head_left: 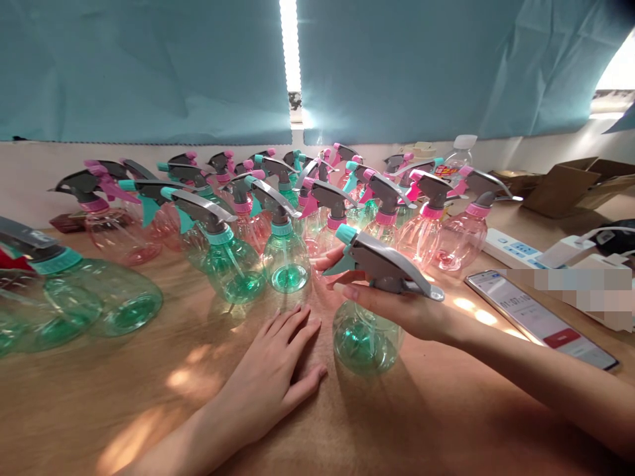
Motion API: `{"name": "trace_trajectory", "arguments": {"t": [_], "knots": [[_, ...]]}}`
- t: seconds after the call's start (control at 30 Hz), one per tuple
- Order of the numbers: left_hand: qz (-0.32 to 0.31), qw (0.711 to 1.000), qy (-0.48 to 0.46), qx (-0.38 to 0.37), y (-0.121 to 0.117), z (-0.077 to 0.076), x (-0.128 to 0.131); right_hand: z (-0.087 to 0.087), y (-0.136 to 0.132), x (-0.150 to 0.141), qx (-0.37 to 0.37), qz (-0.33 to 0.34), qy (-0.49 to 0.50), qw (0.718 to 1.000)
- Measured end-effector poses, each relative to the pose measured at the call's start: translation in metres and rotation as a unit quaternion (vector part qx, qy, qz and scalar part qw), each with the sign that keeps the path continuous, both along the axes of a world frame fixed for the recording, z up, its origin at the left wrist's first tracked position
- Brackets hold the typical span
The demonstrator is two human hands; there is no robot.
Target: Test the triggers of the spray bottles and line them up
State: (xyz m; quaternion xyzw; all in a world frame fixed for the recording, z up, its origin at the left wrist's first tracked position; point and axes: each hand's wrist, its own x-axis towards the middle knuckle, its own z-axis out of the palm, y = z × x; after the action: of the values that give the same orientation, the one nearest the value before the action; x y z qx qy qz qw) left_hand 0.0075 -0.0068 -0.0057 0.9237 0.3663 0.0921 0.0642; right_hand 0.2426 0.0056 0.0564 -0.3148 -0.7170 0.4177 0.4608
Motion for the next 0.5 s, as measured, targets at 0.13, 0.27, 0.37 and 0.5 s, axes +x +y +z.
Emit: {"name": "trace_trajectory", "arguments": {"t": [0.13,0.27,0.37,0.5], "knots": [[0.002,1.0,-0.007,0.0,-0.0003,-0.0012,-0.0006,-0.0007,-0.0004,0.0032,-0.026,0.006,-0.017,0.999],[0.001,1.0,-0.007,0.0,-0.0002,-0.0028,-0.0008,-0.006,-0.0003,0.0033,-0.021,-0.003,-0.015,1.0],[0.002,1.0,-0.013,-0.001,0.0005,-0.0031,-0.0005,-0.0059,-0.0017,0.0041,-0.016,-0.046,-0.049,0.998],[0.004,1.0,-0.001,-0.011,0.0003,-0.0016,-0.0002,0.0006,-0.0065,0.0063,-0.011,-0.074,-0.105,0.992]]}}
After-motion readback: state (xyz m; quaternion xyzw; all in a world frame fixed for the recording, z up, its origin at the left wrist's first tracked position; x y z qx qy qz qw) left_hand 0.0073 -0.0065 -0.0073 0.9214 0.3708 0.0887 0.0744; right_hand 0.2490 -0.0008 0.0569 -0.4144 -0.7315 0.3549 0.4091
